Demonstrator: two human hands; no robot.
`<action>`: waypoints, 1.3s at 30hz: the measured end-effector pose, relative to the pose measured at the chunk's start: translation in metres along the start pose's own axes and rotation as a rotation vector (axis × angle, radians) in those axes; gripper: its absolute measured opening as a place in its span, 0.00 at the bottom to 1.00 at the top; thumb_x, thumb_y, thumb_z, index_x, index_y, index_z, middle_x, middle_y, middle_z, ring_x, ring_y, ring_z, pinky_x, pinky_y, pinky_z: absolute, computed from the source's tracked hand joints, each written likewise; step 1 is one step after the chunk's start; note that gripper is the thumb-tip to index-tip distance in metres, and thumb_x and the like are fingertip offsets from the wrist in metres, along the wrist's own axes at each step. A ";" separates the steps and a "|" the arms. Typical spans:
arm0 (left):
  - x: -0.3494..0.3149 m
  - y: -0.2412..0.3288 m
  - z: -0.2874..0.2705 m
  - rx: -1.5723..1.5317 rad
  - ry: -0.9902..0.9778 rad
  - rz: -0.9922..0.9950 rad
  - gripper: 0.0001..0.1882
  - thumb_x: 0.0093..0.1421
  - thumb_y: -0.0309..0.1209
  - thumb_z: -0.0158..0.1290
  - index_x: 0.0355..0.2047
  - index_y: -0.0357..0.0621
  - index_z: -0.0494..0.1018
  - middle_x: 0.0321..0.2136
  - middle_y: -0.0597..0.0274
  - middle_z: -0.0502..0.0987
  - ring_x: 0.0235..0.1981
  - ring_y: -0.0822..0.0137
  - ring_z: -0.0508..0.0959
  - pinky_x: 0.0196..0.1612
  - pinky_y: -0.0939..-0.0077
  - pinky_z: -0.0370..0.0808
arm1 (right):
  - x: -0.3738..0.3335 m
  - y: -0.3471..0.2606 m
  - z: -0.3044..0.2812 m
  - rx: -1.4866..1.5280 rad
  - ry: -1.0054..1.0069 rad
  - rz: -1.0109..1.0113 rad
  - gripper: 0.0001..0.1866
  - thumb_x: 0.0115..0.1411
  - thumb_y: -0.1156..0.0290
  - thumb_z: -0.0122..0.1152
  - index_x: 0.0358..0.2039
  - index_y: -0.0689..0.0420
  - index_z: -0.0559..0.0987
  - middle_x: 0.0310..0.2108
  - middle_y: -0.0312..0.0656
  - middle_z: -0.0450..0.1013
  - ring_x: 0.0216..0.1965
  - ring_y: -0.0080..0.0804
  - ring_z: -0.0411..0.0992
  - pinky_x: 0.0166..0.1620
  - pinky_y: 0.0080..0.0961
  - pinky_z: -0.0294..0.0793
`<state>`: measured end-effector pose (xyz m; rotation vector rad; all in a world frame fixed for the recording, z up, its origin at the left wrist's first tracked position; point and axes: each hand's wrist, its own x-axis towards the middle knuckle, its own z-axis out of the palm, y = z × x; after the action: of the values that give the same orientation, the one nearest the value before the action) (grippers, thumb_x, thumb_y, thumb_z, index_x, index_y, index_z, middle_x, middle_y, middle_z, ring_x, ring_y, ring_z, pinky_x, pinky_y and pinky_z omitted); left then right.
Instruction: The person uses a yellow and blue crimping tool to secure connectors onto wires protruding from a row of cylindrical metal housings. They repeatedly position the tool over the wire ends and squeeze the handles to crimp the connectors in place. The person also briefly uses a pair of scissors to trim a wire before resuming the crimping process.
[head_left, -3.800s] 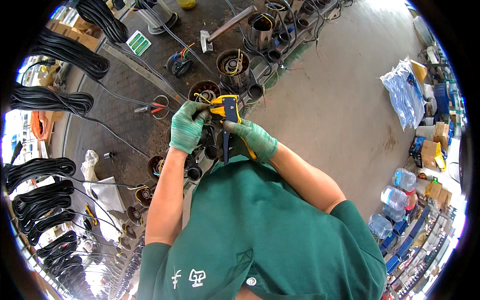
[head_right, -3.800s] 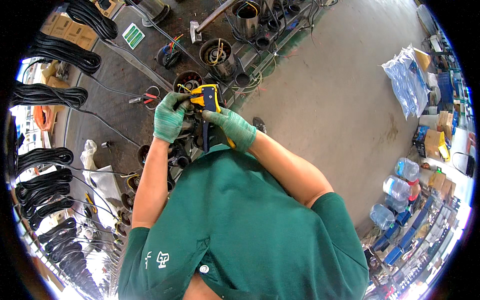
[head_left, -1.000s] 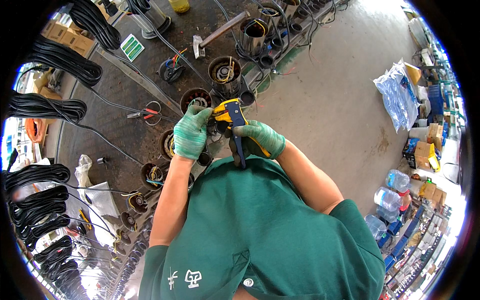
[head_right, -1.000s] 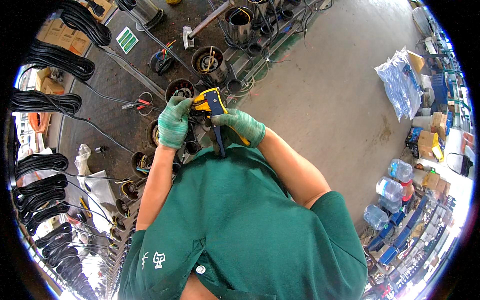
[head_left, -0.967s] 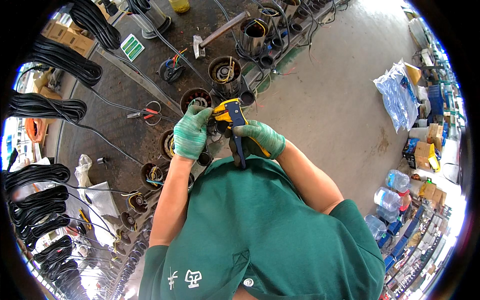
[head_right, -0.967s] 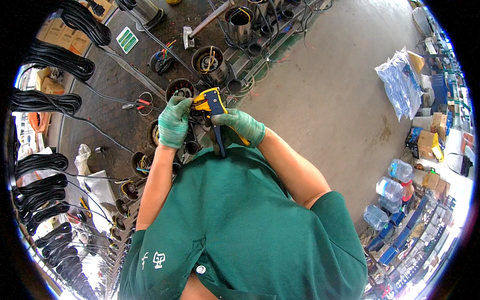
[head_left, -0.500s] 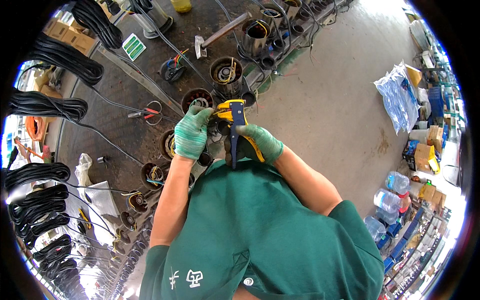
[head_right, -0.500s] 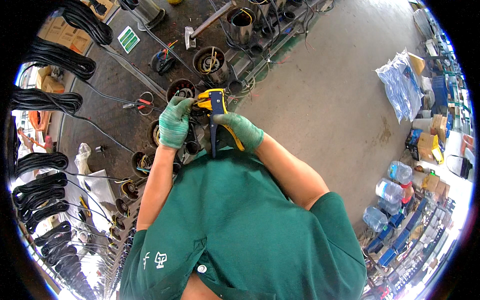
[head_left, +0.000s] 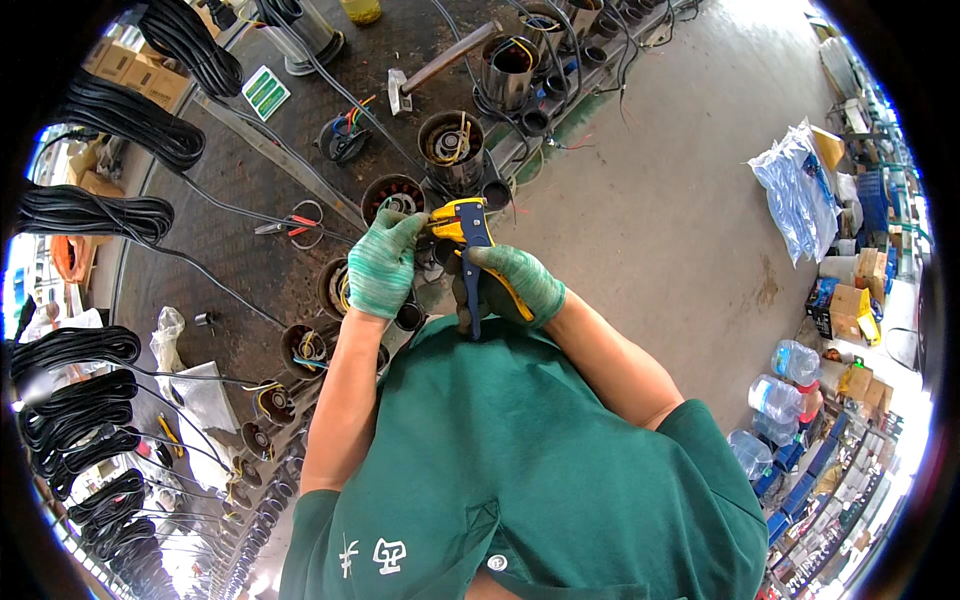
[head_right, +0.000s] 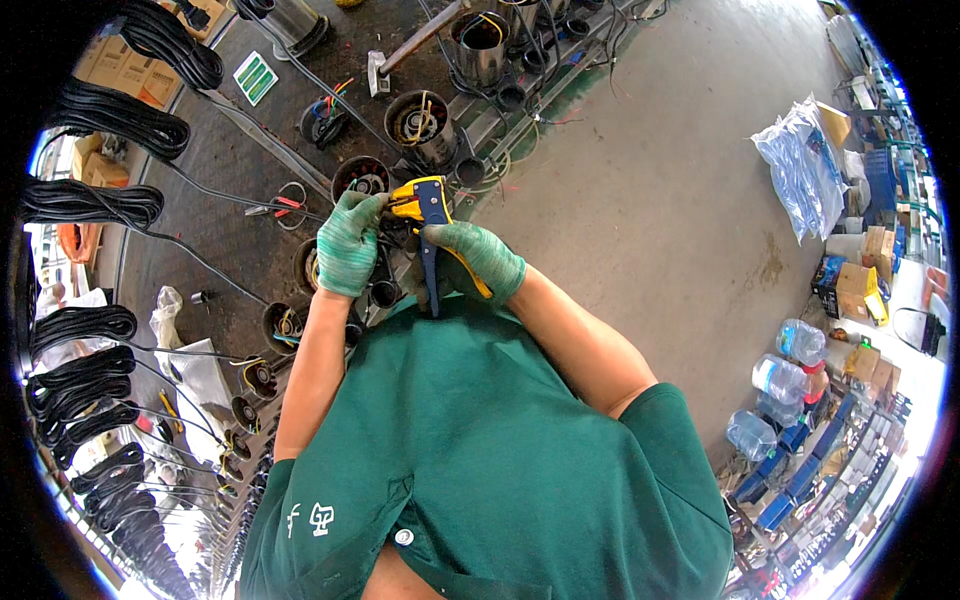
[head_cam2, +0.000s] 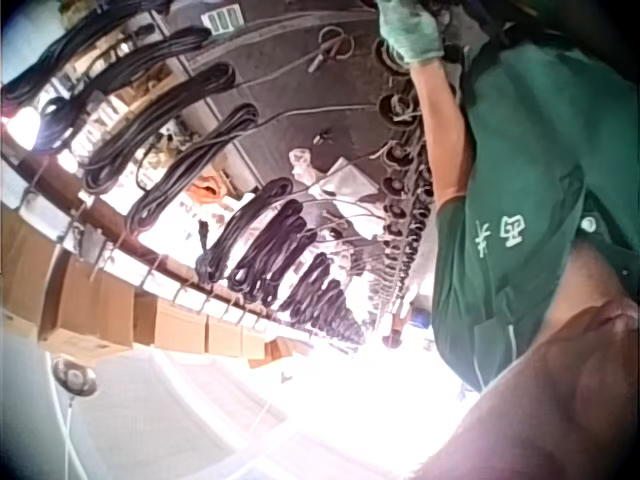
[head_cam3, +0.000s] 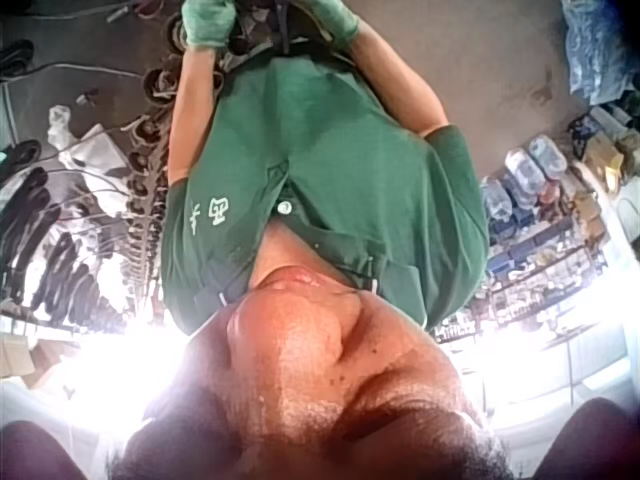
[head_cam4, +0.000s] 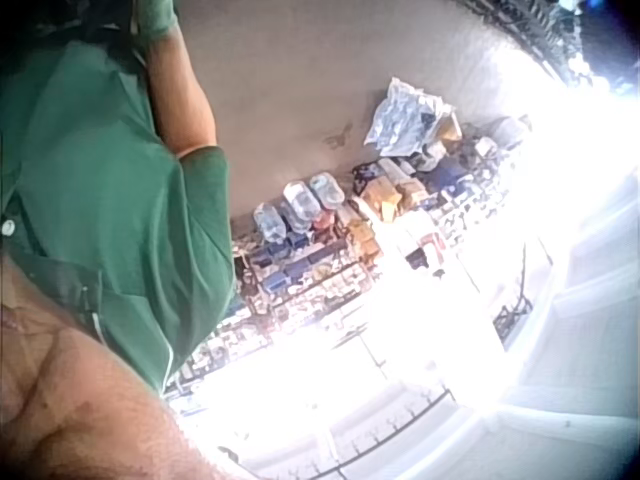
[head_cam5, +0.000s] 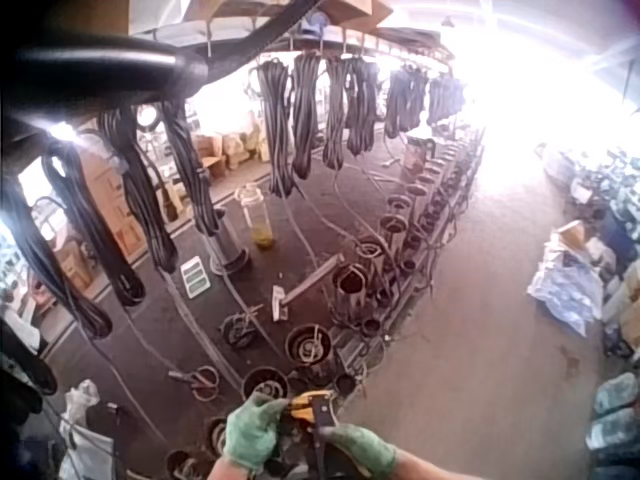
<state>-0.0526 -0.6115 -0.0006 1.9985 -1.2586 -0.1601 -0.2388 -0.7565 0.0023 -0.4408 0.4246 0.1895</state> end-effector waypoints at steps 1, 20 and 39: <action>0.000 0.000 0.000 0.007 -0.001 0.001 0.20 0.58 0.17 0.56 0.49 0.49 0.83 0.38 0.56 0.81 0.37 0.52 0.84 0.39 0.64 0.81 | -0.001 -0.001 0.001 -0.011 0.008 -0.006 0.23 0.67 0.51 0.64 0.48 0.59 0.76 0.37 0.51 0.80 0.36 0.50 0.83 0.37 0.50 0.86; 0.002 0.002 -0.001 0.017 -0.005 -0.002 0.13 0.62 0.20 0.58 0.46 0.45 0.82 0.39 0.53 0.81 0.36 0.48 0.83 0.38 0.61 0.81 | 0.010 0.015 -0.001 0.224 0.084 -0.075 0.22 0.67 0.51 0.62 0.51 0.56 0.76 0.41 0.47 0.78 0.42 0.48 0.80 0.51 0.55 0.80; 0.041 -0.036 -0.054 0.178 -0.289 -0.140 0.14 0.65 0.25 0.61 0.50 0.38 0.81 0.39 0.52 0.77 0.38 0.54 0.80 0.44 0.62 0.76 | 0.002 -0.001 -0.014 0.304 0.090 -0.139 0.18 0.67 0.58 0.63 0.51 0.54 0.74 0.43 0.49 0.79 0.45 0.53 0.80 0.53 0.53 0.81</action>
<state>0.0198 -0.6084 0.0258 2.2798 -1.3495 -0.4314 -0.2419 -0.7634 -0.0101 -0.1788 0.5000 -0.0311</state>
